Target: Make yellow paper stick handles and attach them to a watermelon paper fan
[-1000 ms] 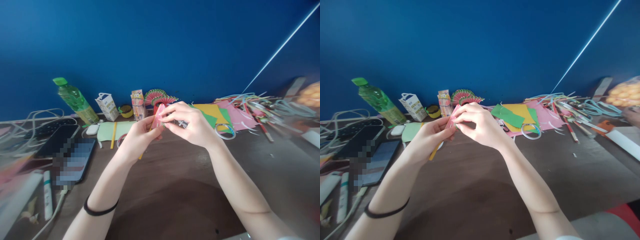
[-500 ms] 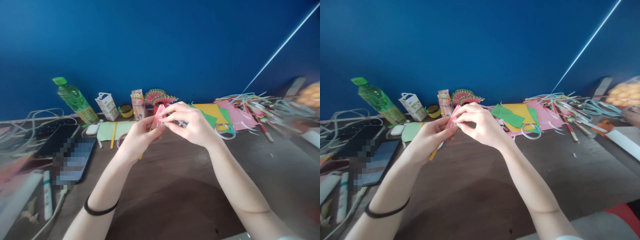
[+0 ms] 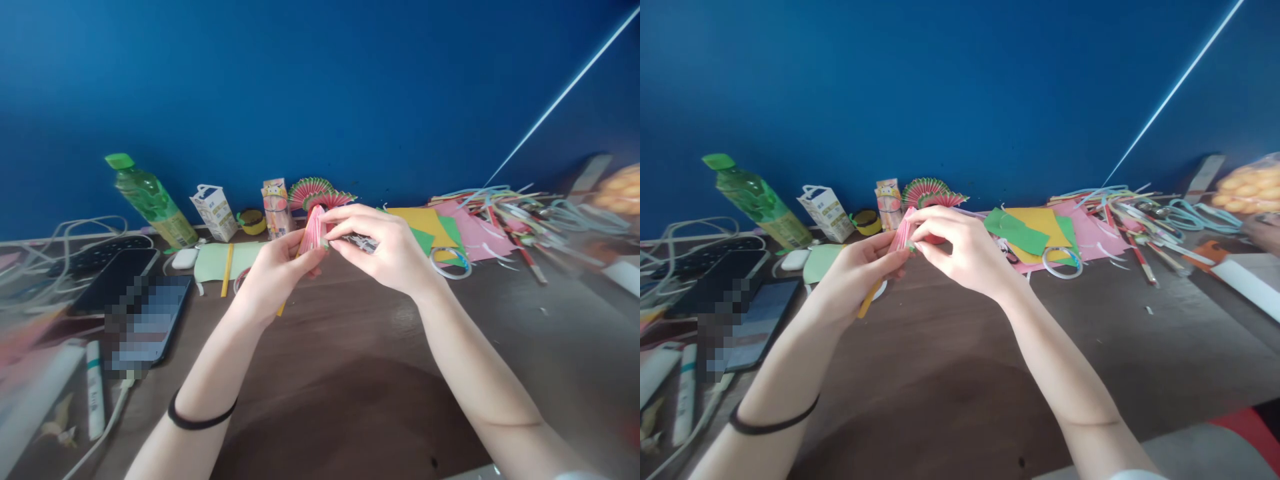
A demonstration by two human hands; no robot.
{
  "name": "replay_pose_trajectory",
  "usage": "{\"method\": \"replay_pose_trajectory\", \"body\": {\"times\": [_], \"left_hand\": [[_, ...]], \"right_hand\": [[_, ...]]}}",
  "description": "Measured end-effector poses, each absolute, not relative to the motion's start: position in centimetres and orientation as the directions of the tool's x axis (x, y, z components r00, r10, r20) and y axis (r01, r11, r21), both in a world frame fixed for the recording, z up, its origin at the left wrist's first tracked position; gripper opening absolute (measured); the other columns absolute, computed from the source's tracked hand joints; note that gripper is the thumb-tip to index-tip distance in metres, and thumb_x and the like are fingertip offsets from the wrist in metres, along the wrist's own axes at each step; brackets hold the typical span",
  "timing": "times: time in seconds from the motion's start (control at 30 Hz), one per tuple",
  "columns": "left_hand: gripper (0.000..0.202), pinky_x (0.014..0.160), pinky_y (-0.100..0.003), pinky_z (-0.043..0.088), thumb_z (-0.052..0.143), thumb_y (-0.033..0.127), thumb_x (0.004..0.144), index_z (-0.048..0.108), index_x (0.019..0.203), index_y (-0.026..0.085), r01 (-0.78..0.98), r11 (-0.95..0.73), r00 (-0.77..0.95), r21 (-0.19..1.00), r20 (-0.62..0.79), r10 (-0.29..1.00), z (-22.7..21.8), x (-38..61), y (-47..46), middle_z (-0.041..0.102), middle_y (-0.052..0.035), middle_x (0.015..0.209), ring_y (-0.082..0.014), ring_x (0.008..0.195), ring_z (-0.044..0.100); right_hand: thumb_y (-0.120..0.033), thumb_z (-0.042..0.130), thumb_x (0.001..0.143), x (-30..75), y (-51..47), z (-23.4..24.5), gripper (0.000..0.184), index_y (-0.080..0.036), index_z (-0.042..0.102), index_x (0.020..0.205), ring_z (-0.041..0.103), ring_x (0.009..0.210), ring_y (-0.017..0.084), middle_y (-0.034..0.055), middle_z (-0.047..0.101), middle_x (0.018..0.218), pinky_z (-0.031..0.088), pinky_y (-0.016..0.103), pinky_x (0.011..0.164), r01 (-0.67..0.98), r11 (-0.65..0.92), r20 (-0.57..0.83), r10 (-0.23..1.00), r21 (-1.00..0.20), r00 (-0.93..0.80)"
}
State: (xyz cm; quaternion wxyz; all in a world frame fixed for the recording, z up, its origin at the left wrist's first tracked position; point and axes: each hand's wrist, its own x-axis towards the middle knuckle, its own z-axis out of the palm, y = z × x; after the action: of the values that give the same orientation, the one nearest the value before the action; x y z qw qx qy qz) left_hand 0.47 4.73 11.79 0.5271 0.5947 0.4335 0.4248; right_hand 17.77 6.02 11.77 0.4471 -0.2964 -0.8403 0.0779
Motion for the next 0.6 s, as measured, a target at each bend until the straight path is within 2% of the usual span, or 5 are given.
{"method": "replay_pose_trajectory", "body": {"times": [0.3, 0.43, 0.6], "left_hand": [[0.031, 0.053, -0.019, 0.042, 0.06, 0.033, 0.073, 0.063, 0.098, 0.015, 0.187, -0.151, 0.177, 0.971, 0.117, 0.977, 11.64, 0.8, 4.62, 0.062, -0.0012, 0.073, -0.0095, 0.059, 0.054], [0.03, 0.049, -0.017, 0.039, 0.059, 0.032, 0.075, 0.062, 0.1, 0.016, 0.203, -0.194, 0.166, 0.96, 0.161, 0.973, 11.53, 0.93, 4.47, 0.06, 0.0008, 0.069, -0.0078, 0.056, 0.051], [0.031, 0.046, -0.015, 0.036, 0.059, 0.031, 0.075, 0.062, 0.103, 0.018, 0.191, -0.178, 0.158, 0.965, 0.149, 0.976, 11.55, 1.07, 4.42, 0.059, 0.0013, 0.068, -0.0072, 0.056, 0.05]], "right_hand": [[-0.009, 0.05, 0.082, 17.46, 5.99, 11.38, 0.016, -0.017, 0.061, 0.075, 0.061, 0.101, 0.02, 0.0072, 0.064, 0.113, 0.05, 0.034, 0.087, 0.479, 0.817, 0.698, 0.547, -0.322, -0.463], [-0.008, 0.048, 0.083, 17.34, 5.94, 11.4, 0.017, -0.017, 0.06, 0.075, 0.062, 0.1, 0.02, 0.0075, 0.064, 0.113, 0.051, 0.033, 0.085, 0.501, 0.827, 0.719, 0.509, -0.256, -0.473], [-0.006, 0.046, 0.082, 17.03, 5.88, 11.24, 0.017, -0.017, 0.057, 0.075, 0.062, 0.099, 0.02, 0.0082, 0.064, 0.112, 0.051, 0.032, 0.083, 0.546, 0.815, 0.729, 0.492, -0.193, -0.476]]}}
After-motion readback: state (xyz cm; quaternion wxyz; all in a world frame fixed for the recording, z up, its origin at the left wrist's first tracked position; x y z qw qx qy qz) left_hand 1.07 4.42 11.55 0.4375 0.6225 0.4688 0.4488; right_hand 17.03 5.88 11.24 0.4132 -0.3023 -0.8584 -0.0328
